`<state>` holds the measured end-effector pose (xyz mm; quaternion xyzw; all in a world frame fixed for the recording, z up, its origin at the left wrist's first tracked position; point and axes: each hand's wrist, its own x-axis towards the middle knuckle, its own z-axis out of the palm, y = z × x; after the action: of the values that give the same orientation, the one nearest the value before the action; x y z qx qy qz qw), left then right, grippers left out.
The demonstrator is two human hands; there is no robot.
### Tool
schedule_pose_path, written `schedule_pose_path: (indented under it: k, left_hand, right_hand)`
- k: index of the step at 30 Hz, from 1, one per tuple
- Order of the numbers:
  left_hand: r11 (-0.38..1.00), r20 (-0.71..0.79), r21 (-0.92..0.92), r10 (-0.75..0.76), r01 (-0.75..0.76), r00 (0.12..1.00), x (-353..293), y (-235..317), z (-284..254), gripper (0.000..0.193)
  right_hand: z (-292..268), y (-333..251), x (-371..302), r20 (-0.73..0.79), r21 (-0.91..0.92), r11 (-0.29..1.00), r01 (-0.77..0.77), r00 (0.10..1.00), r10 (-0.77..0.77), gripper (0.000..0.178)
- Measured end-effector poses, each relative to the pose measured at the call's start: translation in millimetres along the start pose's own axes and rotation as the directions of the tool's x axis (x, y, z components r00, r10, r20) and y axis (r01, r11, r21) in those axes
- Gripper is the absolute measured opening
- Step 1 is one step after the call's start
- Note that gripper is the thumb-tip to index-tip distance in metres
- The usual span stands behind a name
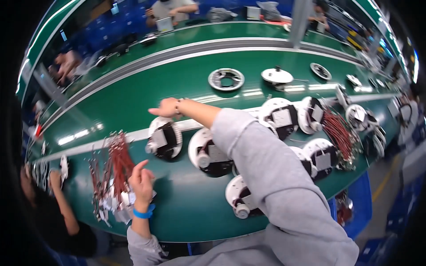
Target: Assembling round electronic components by attaching wires and white plastic housings.
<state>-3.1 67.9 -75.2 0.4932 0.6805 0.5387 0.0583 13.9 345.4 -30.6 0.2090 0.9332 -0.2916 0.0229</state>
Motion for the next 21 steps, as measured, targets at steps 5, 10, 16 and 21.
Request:
schedule_pose_path:
  k: [5, 10, 16, 21]
  left_hand:
    - [1.000, -0.008, -0.011, -0.005, 0.005, 1.000, 0.6, -1.0, 2.0, 0.022]
    - [0.986, -0.038, 0.158, 0.056, -0.049, 0.998, -5.5, 7.1, -12.7, 0.019]
    - [0.992, -0.109, 0.062, 0.120, -0.114, 0.987, -7.2, -15.1, -2.3, 0.016]
    - [0.990, -0.225, 0.081, 0.134, -0.118, 0.965, -9.7, -8.6, -6.5, 0.016]
  right_hand:
    - [-76.1, 58.2, -39.1, -0.129, -0.142, 0.973, 0.183, 0.971, -0.202, 0.039]
    - [-109.6, 126.6, -130.4, -0.268, -0.807, 0.489, -0.332, 0.943, 0.198, 0.032]
    - [-106.8, 214.5, -168.7, -0.436, -0.673, 0.427, -0.604, 0.790, 0.431, 0.031]
    - [-105.6, 210.0, -160.2, -0.561, -0.540, 0.597, -0.594, 0.782, 0.270, 0.029]
